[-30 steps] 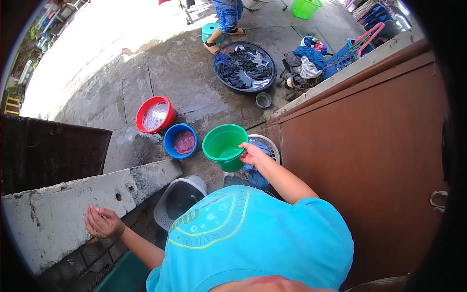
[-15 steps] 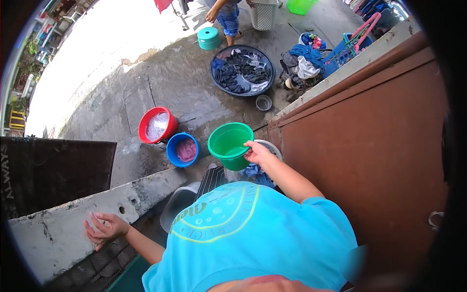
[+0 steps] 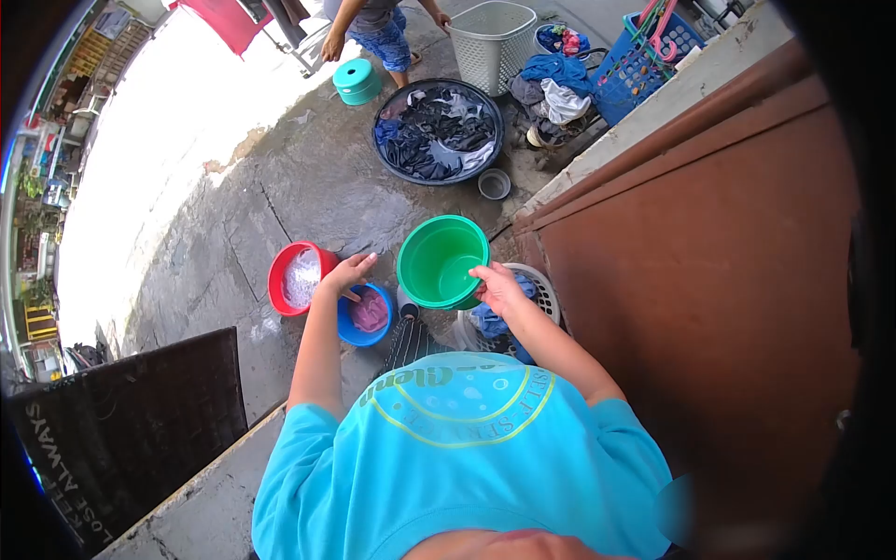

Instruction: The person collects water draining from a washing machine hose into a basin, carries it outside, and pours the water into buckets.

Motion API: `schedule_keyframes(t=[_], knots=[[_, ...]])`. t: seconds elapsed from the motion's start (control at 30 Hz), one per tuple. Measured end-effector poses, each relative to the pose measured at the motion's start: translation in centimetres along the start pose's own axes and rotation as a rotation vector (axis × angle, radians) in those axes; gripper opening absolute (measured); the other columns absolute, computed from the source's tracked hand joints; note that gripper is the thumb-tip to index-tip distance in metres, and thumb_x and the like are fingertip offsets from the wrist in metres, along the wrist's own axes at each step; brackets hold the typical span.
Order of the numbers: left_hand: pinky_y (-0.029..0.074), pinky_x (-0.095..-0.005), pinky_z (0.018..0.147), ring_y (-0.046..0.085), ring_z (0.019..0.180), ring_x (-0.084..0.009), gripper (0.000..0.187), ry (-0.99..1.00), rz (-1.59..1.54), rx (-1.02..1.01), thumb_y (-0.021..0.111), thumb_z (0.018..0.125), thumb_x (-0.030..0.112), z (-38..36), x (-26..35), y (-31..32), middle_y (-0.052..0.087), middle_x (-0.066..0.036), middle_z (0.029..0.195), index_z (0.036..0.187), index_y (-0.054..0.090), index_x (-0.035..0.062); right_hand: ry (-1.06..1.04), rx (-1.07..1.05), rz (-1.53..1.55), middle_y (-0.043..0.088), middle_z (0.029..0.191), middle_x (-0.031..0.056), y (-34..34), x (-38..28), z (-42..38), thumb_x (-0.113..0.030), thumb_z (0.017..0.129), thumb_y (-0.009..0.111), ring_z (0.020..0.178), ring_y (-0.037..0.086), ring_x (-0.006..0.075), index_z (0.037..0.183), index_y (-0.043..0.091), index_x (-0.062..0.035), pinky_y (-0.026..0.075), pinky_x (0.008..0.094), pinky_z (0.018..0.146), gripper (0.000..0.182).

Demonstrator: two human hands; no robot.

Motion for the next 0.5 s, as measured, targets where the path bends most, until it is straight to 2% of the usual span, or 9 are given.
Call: schedule_keyframes(t=[0.03,0.1,0.17,0.2,0.23,0.3,0.43,0.47,0.5], knots=[[0.051,-0.0526,0.083,0.059,0.108,-0.0356,0.081,0.006,-0.095,-0.163,0.047,0.085,0.066,1.1,1.3,1.8,0.045,-0.021,0.136,0.141,0.035,0.0094,-0.005,0.037,0.004,0.061,0.085,0.0055,0.2,0.0,0.3,-0.007,0.078,0.063,0.065,0.060,0.0178,0.097,0.055,-0.0071,0.050,0.0339,0.062,0.021],[0.055,-0.0486,0.077,0.064,0.097,-0.0324,0.075,0.030,-0.067,-0.402,0.053,0.086,0.059,2.9,3.1,4.1,0.052,-0.022,0.127,0.138,0.036,0.0084,-0.010,0.045,0.014,0.061,0.082,0.0033,0.2,1.0,1.4,-0.008,0.077,0.064,0.065,0.059,0.0156,0.096,0.056,-0.0074,0.050,0.0321,0.061,0.021],[0.058,-0.0423,0.066,0.067,0.078,-0.0265,0.059,0.050,-0.039,-0.392,0.059,0.089,0.043,4.2,4.2,4.6,0.061,-0.019,0.109,0.131,0.042,0.0055,-0.113,0.096,-0.122,0.060,0.079,0.0010,1.1,0.7,1.9,-0.008,0.076,0.064,0.063,0.058,0.0127,0.093,0.058,-0.0078,0.047,0.0288,0.057,0.017],[0.058,-0.0359,0.058,0.064,0.063,-0.0206,0.043,0.069,-0.042,-0.384,0.060,0.090,0.027,5.5,4.2,4.4,0.062,-0.012,0.089,0.122,0.046,0.0021,-0.142,0.112,-0.095,0.059,0.074,-0.0016,1.6,0.6,1.9,-0.007,0.075,0.065,0.060,0.054,0.0096,0.087,0.060,-0.0086,0.042,0.0255,0.053,0.013],[0.056,-0.0327,0.057,0.063,0.061,-0.0181,0.029,0.051,-0.002,-0.349,0.057,0.091,0.020,6.5,4.1,4.1,0.062,-0.009,0.082,0.113,0.052,0.0019,-0.150,0.131,-0.077,0.059,0.074,-0.0016,1.8,0.8,2.4,-0.007,0.075,0.065,0.060,0.054,0.0096,0.087,0.060,-0.0086,0.042,0.0255,0.053,0.013],[0.055,-0.0307,0.057,0.063,0.062,-0.0176,0.024,0.069,-0.164,-0.404,0.057,0.090,0.017,9.3,2.7,4.2,0.063,-0.008,0.084,0.110,0.055,0.0030,-0.197,0.141,-0.174,0.056,0.070,-0.0026,1.7,1.3,3.4,-0.005,0.074,0.066,0.057,0.051,0.0087,0.083,0.060,-0.0084,0.040,0.0235,0.052,0.011],[0.056,-0.0326,0.059,0.066,0.068,-0.0192,0.024,0.143,-0.222,-0.349,0.057,0.087,0.013,14.5,-0.2,4.9,0.066,-0.008,0.086,0.107,0.060,0.0011,-0.067,0.214,-0.180,0.057,0.086,0.0009,1.4,3.5,3.6,-0.017,0.077,0.074,0.072,0.053,0.0118,0.101,0.055,-0.0090,0.045,0.0254,0.064,0.032],[0.056,-0.0328,0.057,0.066,0.069,-0.0194,0.022,0.141,-0.219,-0.266,0.057,0.086,0.011,15.9,-1.0,4.7,0.066,-0.008,0.086,0.105,0.061,-0.0001,-0.064,0.293,-0.229,0.057,0.095,0.0043,1.1,3.6,2.6,-0.024,0.077,0.076,0.082,0.055,0.0163,0.111,0.050,-0.0080,0.047,0.0300,0.072,0.046],[0.056,-0.0330,0.056,0.066,0.069,-0.0197,0.021,0.136,-0.213,-0.184,0.057,0.085,0.009,17.0,-2.1,4.6,0.066,-0.009,0.087,0.102,0.062,-0.0014,-0.050,0.314,-0.202,0.057,0.095,0.0043,0.0,4.9,2.7,-0.024,0.077,0.076,0.082,0.055,0.0163,0.111,0.050,-0.0080,0.047,0.0300,0.072,0.046]])
Point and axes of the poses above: each hand's wrist, its own z-axis towards the middle knuckle, its own y-axis out of the palm, x = y × z, the point moved 6 cm from there along z, towards the middle knuckle
